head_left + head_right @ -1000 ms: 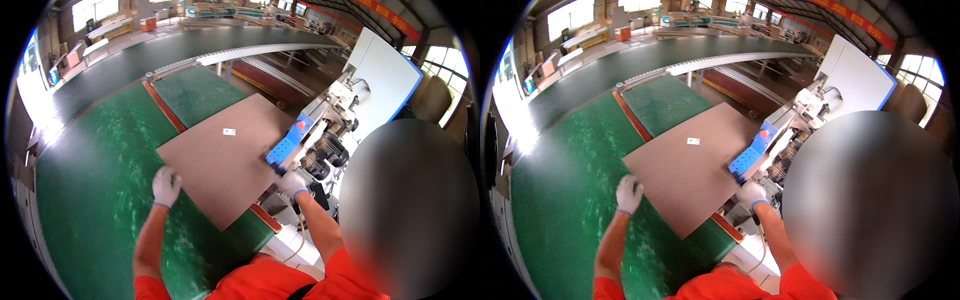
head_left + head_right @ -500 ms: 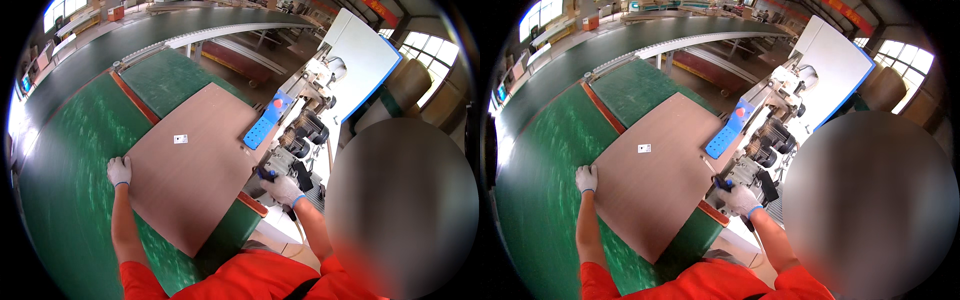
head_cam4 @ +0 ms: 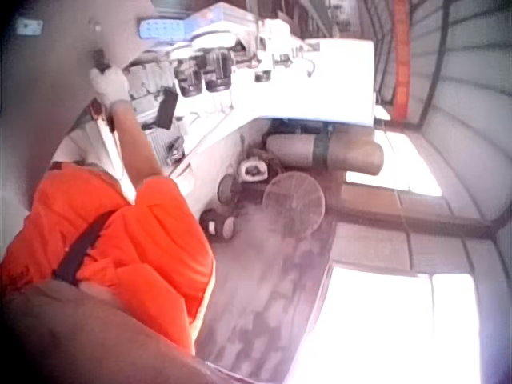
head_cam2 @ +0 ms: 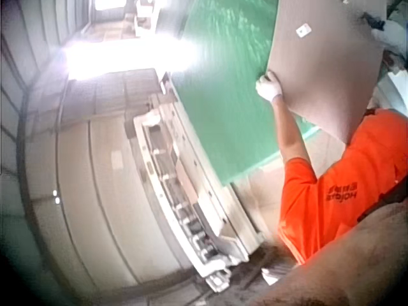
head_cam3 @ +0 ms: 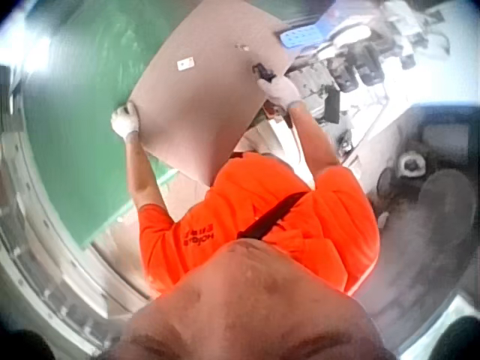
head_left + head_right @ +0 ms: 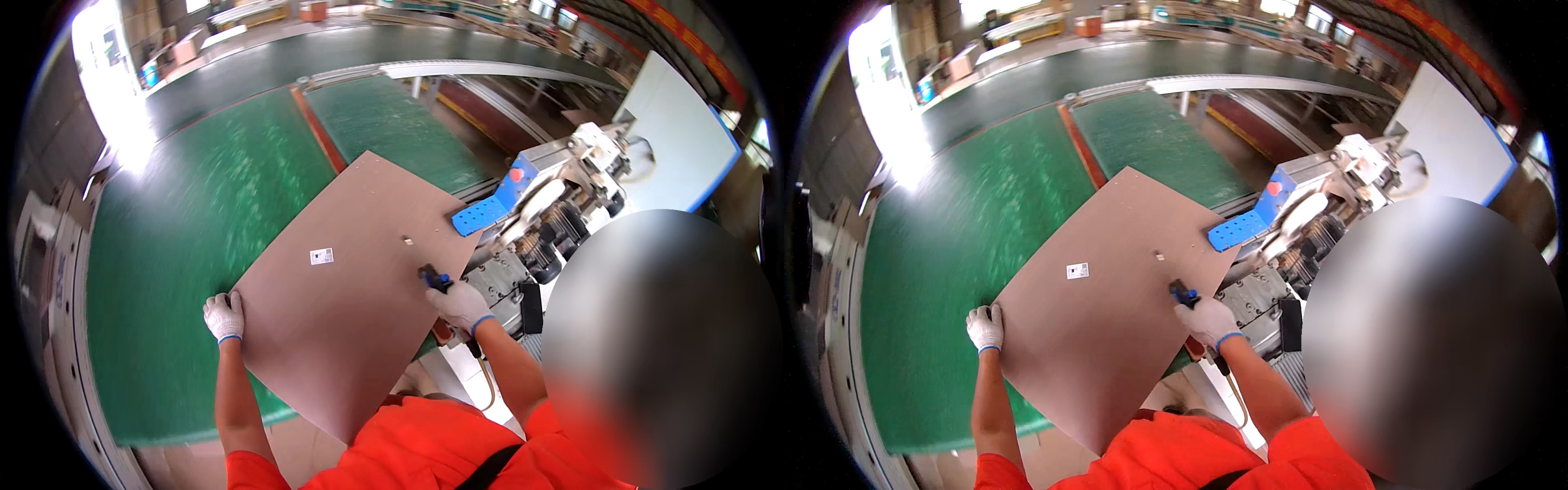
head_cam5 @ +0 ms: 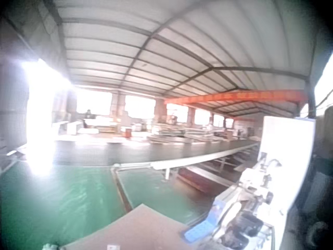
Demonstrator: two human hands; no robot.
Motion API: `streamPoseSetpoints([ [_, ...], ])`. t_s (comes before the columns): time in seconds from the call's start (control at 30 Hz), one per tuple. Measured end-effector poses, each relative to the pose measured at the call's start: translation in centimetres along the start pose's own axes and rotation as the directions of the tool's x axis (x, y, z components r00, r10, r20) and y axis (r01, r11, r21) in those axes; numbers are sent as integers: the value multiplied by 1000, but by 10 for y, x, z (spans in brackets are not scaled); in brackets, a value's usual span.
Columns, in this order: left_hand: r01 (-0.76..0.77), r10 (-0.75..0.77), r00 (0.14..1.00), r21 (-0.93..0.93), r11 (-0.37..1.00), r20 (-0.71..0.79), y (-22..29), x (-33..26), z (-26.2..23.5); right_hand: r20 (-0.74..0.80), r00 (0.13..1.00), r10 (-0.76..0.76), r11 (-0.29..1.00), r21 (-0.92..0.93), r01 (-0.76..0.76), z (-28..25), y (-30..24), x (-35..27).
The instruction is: The person repeatedly picks up large rectangular panels from a conveyor belt and places them onto a processing machine. They use a handheld tool to apply a substance to the panels before moving them to a stack.
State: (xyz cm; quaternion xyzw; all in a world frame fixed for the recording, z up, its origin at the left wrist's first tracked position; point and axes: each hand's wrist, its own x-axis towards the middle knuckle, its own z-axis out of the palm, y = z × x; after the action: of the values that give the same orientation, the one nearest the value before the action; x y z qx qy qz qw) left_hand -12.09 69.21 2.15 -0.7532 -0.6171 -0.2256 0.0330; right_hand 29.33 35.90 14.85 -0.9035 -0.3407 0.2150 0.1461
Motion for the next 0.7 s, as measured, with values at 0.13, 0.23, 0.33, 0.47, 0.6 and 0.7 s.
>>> streamPoseSetpoints([
  [0.13,113,-109,991,54,992,-79,-30,-94,-39,-94,989,118,985,-114,-128,-1,82,-28],
  [0.23,206,-197,977,115,972,-81,-47,-160,-68,-33,995,93,983,-154,-97,-16,120,-74],
  [0.33,289,-282,957,165,943,-69,-50,-212,-92,156,984,86,996,0,-87,-15,150,-101],
  [0.47,433,-454,886,183,883,94,-71,-270,-120,313,943,108,939,281,-201,2,153,-123],
  [0.6,529,-510,776,58,847,371,-89,-316,-156,689,626,-366,512,710,-483,87,167,-150],
  [0.7,560,-533,737,66,826,415,-92,-378,-181,619,736,-272,517,739,-431,121,132,-184],
])
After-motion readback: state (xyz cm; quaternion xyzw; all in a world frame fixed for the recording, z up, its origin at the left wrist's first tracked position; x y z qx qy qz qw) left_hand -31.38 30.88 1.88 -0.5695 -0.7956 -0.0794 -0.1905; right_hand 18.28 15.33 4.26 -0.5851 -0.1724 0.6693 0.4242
